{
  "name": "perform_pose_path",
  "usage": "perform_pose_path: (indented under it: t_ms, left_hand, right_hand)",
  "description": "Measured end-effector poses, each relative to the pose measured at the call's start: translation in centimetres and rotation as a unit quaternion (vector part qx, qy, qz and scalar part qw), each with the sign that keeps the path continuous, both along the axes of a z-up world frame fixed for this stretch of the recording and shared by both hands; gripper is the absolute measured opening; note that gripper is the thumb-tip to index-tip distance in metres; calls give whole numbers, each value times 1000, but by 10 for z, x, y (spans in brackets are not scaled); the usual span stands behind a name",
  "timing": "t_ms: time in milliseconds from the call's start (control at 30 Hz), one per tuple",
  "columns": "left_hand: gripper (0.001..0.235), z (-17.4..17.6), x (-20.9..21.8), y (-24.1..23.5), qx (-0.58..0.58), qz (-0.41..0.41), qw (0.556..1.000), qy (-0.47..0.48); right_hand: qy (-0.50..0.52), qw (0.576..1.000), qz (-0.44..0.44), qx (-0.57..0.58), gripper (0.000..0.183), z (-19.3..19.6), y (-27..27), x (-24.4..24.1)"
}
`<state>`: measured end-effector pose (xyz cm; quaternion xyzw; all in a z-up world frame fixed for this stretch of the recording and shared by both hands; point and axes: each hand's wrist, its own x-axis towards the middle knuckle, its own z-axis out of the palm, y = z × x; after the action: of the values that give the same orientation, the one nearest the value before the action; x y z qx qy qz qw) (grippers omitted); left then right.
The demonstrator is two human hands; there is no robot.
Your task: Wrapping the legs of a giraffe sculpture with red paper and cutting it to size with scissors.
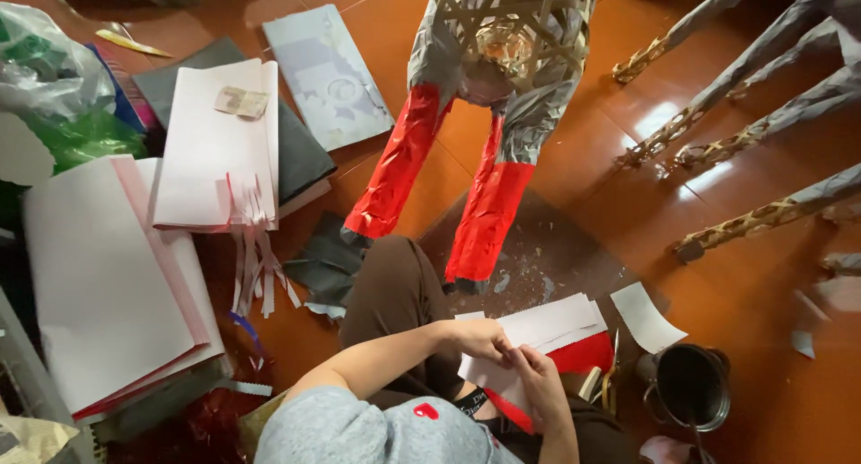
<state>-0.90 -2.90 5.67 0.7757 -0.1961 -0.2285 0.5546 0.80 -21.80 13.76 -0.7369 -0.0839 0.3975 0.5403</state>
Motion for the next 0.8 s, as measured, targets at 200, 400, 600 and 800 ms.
perform_pose_path:
  t_ms: [200,400,600,800]
  left_hand:
    - [34,38,-14,13,-62,25,995,77]
    - [24,22,0,15,51,-23,998,-8]
    - [43,40,5,27,90,-136,984,72]
    - [31,-7,14,19,106,-85,990,-30]
  right_hand:
    - [30,993,-111,22,26,-7,12,-12]
    - [-61,987,30,-145,29,-4,-2,8]
    - [-69,977,59,-193,26,35,-2,3]
    - [38,981,-120,-146,21,40,-13,6]
